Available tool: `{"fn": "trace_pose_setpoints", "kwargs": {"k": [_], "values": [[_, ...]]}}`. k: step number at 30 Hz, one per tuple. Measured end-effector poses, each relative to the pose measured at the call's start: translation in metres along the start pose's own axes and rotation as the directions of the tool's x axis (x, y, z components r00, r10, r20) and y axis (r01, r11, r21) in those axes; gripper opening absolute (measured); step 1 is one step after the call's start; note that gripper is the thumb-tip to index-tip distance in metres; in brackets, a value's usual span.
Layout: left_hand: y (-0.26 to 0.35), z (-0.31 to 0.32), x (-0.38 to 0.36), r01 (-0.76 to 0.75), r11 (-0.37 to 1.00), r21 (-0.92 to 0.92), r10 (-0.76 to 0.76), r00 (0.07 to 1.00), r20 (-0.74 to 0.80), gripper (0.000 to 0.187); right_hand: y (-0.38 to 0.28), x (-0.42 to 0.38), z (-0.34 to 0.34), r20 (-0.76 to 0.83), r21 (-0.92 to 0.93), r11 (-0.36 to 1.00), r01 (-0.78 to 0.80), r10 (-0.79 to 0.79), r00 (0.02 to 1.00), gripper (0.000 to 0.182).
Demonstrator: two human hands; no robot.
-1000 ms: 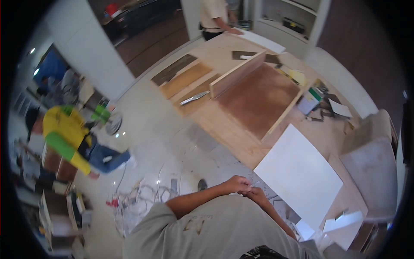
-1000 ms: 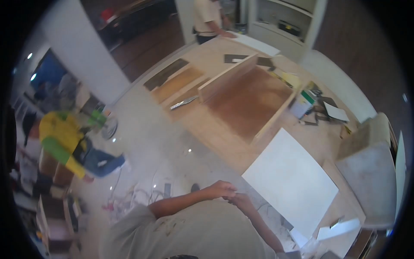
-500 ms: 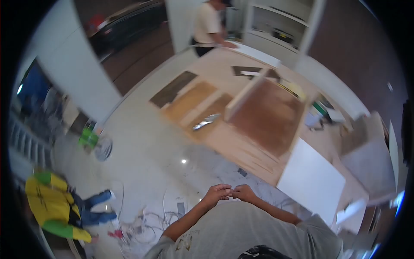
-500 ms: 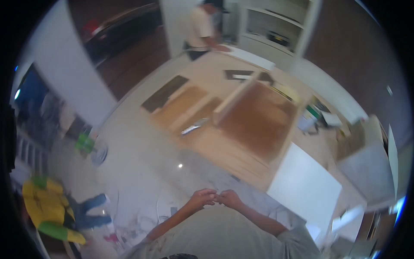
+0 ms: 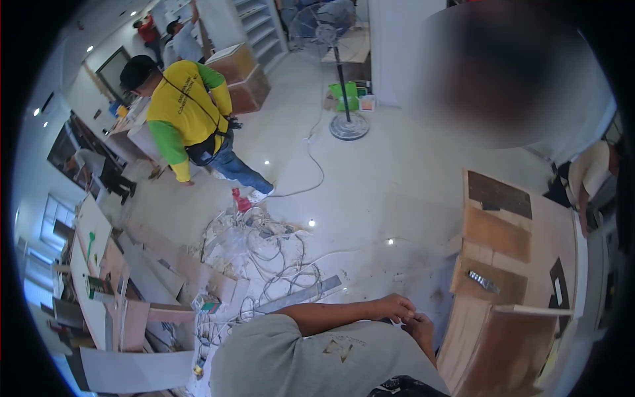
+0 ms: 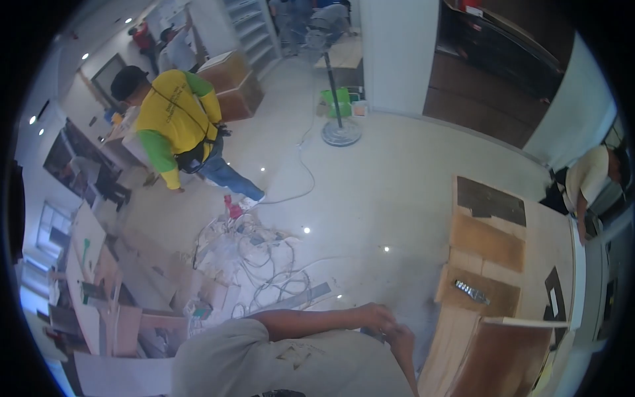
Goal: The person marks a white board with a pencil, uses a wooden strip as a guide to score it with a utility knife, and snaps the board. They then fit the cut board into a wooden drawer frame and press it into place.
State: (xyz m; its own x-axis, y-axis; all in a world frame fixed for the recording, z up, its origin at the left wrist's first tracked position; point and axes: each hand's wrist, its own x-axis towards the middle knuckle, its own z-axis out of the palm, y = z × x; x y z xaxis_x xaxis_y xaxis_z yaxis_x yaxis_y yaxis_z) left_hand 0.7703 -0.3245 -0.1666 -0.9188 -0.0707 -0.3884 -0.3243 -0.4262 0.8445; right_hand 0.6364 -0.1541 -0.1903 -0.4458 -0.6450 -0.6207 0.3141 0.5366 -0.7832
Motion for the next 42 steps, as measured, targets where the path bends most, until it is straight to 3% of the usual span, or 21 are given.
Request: {"fn": "trace_pose_setpoints", "kwargs": {"k": [1,4,7,10,12,14,15,17,18,22,26,29,33,35,38,42], "values": [[0.006,-0.005,0.002,-0.032,0.999,0.025,0.033,0.999,-0.039,0.038,-0.010,0.012,-0.003,0.035,-0.021,1.000,0.011,-0.010,0.999,0.019],[0.059,-0.002,-0.008,-0.040,0.980,-0.197,0.013,0.991,-0.135,0.037,-0.051,0.045,-0.006,0.171,0.035,0.999,0.023,-0.029,0.985,0.019],[0.075,-0.007,0.006,-0.150,0.967,-0.208,0.105,0.972,-0.212,0.035,-0.087,0.070,-0.015,0.323,0.003,0.992,0.130,-0.124,0.938,0.019],[0.093,-0.007,0.018,-0.154,0.956,-0.250,0.075,0.951,-0.300,0.033,-0.105,0.085,-0.021,0.413,0.067,0.986,0.150,-0.164,0.896,0.020],[0.077,-0.015,0.035,-0.280,0.960,0.005,0.267,0.911,-0.314,0.030,-0.105,0.107,-0.031,0.576,-0.109,0.857,0.504,-0.359,0.734,0.027],[0.079,-0.011,0.049,-0.270,0.962,-0.043,0.249,0.929,-0.273,0.027,-0.121,0.096,-0.049,0.532,-0.256,0.851,0.458,-0.271,0.802,0.038],[0.086,-0.008,0.046,-0.179,0.962,-0.207,0.118,0.953,-0.279,0.026,-0.140,0.080,-0.046,0.433,-0.284,0.930,0.233,-0.093,0.897,0.044],[0.075,-0.019,0.055,-0.165,0.986,-0.037,0.155,0.969,-0.193,0.027,-0.146,0.065,-0.052,0.357,-0.198,0.960,0.197,-0.117,0.927,0.041],[0.095,-0.003,0.054,-0.096,0.939,-0.330,0.027,0.978,-0.209,0.034,-0.130,0.064,-0.056,0.335,-0.143,0.968,0.205,-0.147,0.931,0.036],[0.098,0.010,0.071,0.014,0.947,-0.320,-0.016,1.000,-0.006,0.041,-0.073,0.059,-0.060,0.157,0.228,0.946,0.232,-0.271,0.950,0.028],[0.078,0.025,0.091,0.149,0.971,-0.188,-0.110,0.973,0.202,0.043,-0.027,0.017,-0.067,-0.042,0.389,0.894,0.223,-0.225,0.974,0.026],[0.064,0.050,0.092,0.256,0.961,-0.108,-0.185,0.879,0.439,0.044,0.002,-0.044,-0.055,-0.221,0.498,0.842,0.207,-0.107,0.969,0.026],[0.032,0.103,0.078,0.448,0.884,0.136,-0.428,0.658,0.619,0.045,0.068,-0.128,-0.018,-0.464,0.550,0.809,0.206,0.090,0.881,0.026],[0.007,0.122,0.067,0.511,0.824,0.245,-0.528,0.536,0.658,0.045,0.099,-0.159,0.010,-0.574,0.493,0.851,0.183,0.161,0.803,0.025],[-0.020,0.153,0.037,0.571,0.727,0.381,-0.638,0.359,0.681,0.045,0.135,-0.207,0.055,-0.627,0.665,0.681,0.308,0.284,0.726,0.027],[-0.044,0.192,0.003,0.620,0.631,0.467,-0.699,0.193,0.689,0.045,0.151,-0.266,0.091,-0.684,0.685,0.608,0.402,0.348,0.641,0.030]]}}
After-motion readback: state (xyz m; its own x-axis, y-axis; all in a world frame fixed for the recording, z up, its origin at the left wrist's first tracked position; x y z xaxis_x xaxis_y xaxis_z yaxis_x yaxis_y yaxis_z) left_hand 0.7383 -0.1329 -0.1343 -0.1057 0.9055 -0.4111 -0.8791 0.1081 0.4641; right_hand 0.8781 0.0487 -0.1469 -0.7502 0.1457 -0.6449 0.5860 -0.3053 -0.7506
